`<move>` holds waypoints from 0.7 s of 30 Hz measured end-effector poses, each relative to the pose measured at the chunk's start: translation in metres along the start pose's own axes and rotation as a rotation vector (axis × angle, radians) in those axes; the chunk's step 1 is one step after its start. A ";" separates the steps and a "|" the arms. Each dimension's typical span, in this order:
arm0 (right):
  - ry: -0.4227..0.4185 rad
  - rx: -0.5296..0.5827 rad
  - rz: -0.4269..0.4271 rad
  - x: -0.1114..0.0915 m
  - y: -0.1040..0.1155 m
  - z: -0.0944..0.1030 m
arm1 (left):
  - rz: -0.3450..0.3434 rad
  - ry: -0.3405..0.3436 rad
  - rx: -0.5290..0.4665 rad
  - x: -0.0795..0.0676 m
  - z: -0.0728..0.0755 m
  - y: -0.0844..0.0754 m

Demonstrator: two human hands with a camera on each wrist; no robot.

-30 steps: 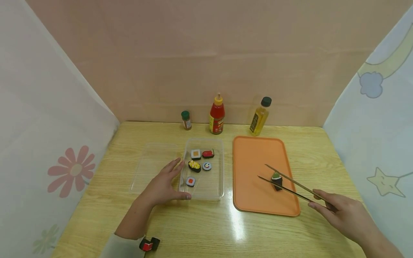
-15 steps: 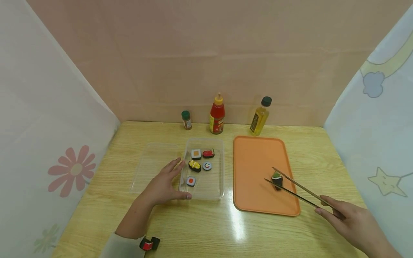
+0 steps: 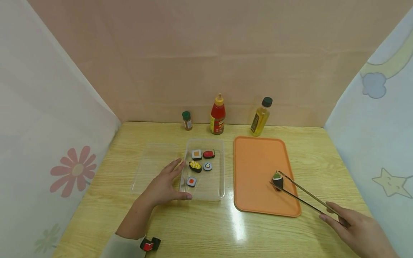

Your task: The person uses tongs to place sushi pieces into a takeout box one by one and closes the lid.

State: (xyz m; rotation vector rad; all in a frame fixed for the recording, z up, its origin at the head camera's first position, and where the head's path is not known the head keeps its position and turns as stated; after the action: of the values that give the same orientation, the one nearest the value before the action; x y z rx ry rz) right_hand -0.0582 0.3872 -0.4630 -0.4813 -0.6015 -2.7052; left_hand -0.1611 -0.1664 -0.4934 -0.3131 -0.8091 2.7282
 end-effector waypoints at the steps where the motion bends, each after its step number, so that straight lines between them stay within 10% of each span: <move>1: -0.006 -0.001 -0.004 -0.001 -0.001 0.000 | -0.001 -0.001 0.001 0.000 0.000 0.000; 21: 0.075 -0.010 -0.183 -0.016 -0.002 -0.009 | -0.014 0.000 0.009 -0.002 0.002 -0.003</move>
State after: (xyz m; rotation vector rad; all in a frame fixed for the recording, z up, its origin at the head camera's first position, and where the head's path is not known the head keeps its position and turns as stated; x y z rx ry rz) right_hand -0.0469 0.3892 -0.4777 -0.3403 -0.6406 -2.8849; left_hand -0.1594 -0.1654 -0.4900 -0.3048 -0.7955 2.7185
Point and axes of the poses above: each hand's wrist, its own x-axis towards the middle knuckle, its own z-axis out of the back of the hand, y = z × x, the point moved 4 cm from there along x, towards the middle knuckle, and after that the axes turned 3 degrees about x, right-handed, at the moved point
